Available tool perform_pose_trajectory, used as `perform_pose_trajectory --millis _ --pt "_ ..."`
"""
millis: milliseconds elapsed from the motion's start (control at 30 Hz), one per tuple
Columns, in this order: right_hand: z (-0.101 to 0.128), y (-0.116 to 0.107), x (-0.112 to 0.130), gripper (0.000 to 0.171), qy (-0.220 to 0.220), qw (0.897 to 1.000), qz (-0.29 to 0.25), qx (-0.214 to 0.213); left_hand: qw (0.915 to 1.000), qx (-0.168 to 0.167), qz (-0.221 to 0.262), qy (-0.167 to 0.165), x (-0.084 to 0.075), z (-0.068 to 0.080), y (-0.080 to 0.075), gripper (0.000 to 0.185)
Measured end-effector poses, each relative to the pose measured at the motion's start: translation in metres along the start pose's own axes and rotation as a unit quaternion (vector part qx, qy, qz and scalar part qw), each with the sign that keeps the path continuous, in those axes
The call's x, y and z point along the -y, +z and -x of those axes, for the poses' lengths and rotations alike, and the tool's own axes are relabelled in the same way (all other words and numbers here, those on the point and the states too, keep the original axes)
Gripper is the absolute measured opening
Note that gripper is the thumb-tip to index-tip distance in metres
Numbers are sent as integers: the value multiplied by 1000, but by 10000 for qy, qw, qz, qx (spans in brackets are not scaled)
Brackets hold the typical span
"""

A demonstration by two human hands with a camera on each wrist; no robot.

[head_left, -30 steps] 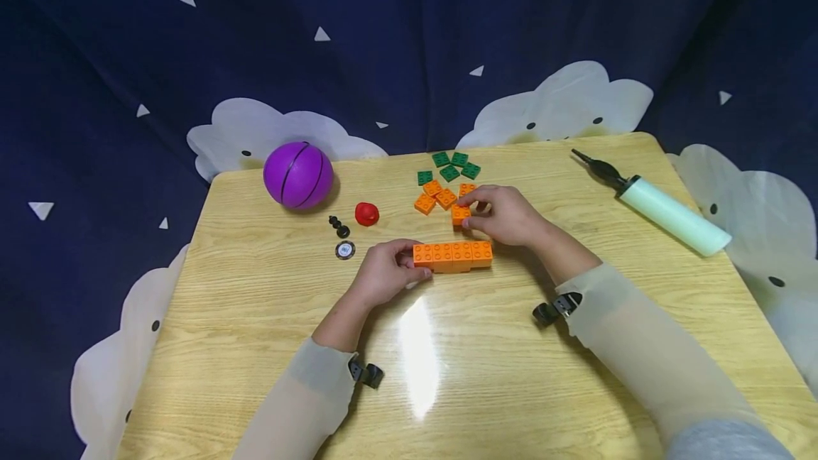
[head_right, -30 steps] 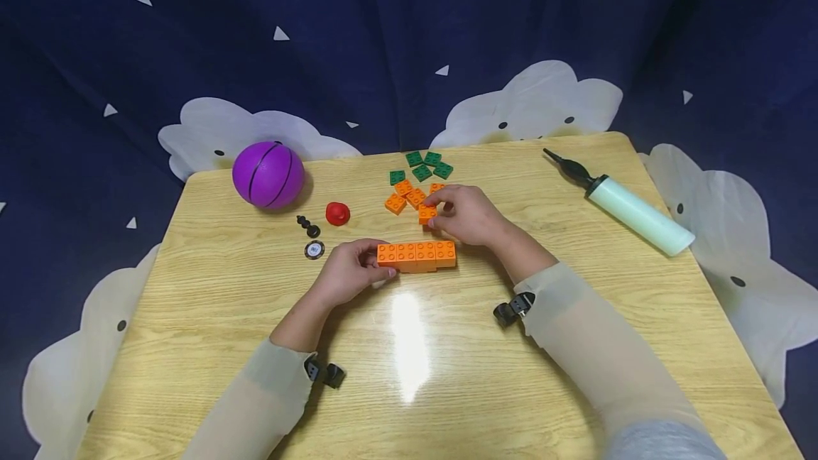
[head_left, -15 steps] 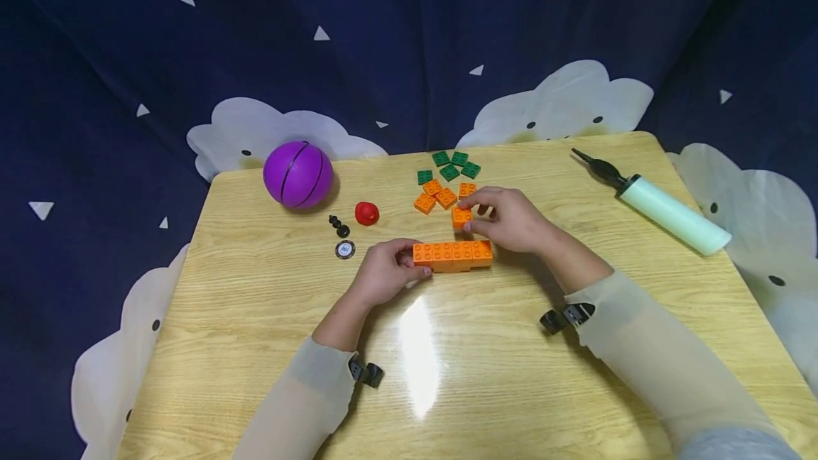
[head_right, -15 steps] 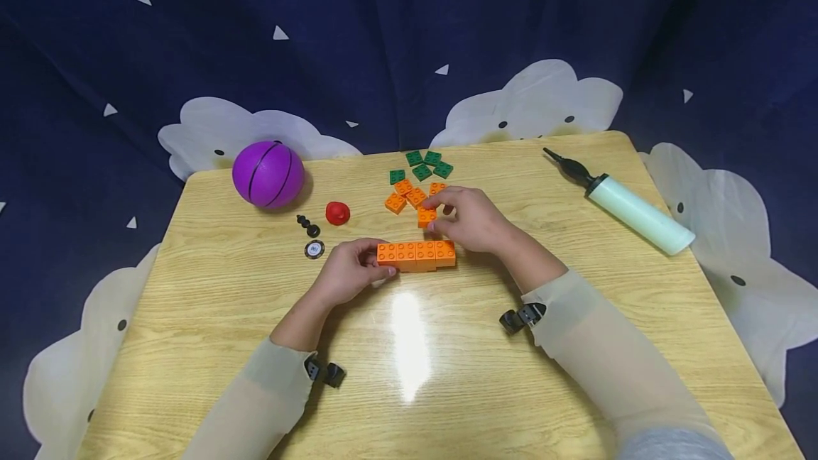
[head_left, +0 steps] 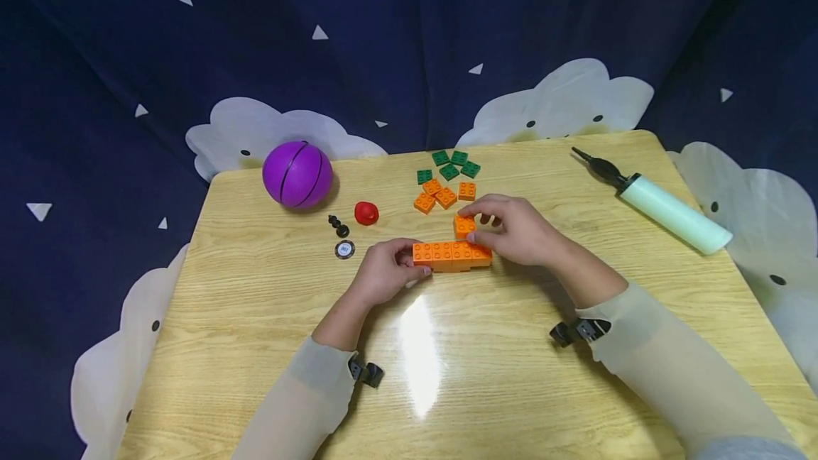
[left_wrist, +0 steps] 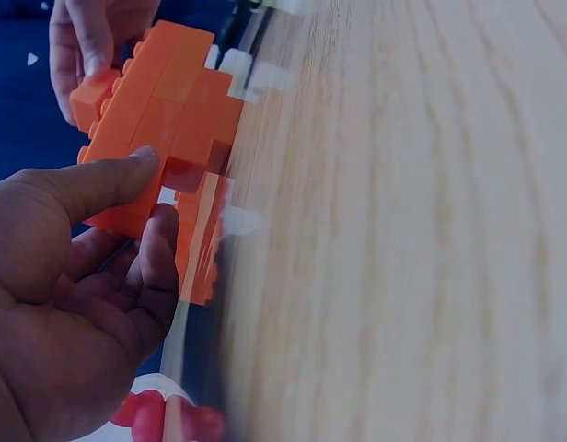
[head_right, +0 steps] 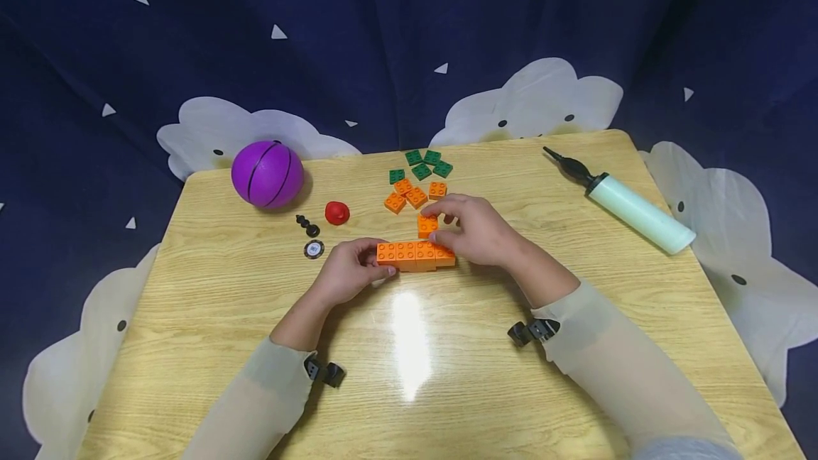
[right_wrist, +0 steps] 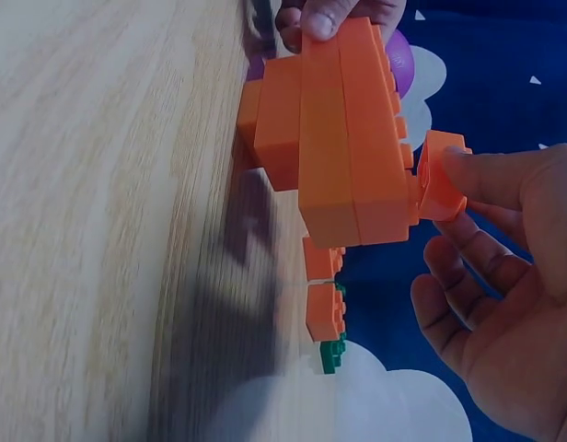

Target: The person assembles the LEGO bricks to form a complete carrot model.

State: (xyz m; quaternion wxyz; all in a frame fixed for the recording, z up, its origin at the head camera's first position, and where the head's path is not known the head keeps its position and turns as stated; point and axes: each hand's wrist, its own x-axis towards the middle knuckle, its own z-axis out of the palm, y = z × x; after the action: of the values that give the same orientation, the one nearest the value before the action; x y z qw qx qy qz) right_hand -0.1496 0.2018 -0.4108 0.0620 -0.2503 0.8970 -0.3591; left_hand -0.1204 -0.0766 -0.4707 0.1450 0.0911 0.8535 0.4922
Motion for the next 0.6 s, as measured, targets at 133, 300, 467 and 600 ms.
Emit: perform_pose_trajectory --millis 133,300,467,600 --pt "5 -1 2 37 -75 10000 -30 49 10000 -7 -14 24 1 0 0 50" --pt "10 1 2 37 -233 9997 52 70 10000 -21 5 51 3 -1 1 50" --pt "16 1 4 37 -250 9996 61 87 10000 -47 -10 21 3 -1 1 50" --pt "20 2 4 37 -250 9996 9 97 10000 -57 -21 19 3 -1 1 50"
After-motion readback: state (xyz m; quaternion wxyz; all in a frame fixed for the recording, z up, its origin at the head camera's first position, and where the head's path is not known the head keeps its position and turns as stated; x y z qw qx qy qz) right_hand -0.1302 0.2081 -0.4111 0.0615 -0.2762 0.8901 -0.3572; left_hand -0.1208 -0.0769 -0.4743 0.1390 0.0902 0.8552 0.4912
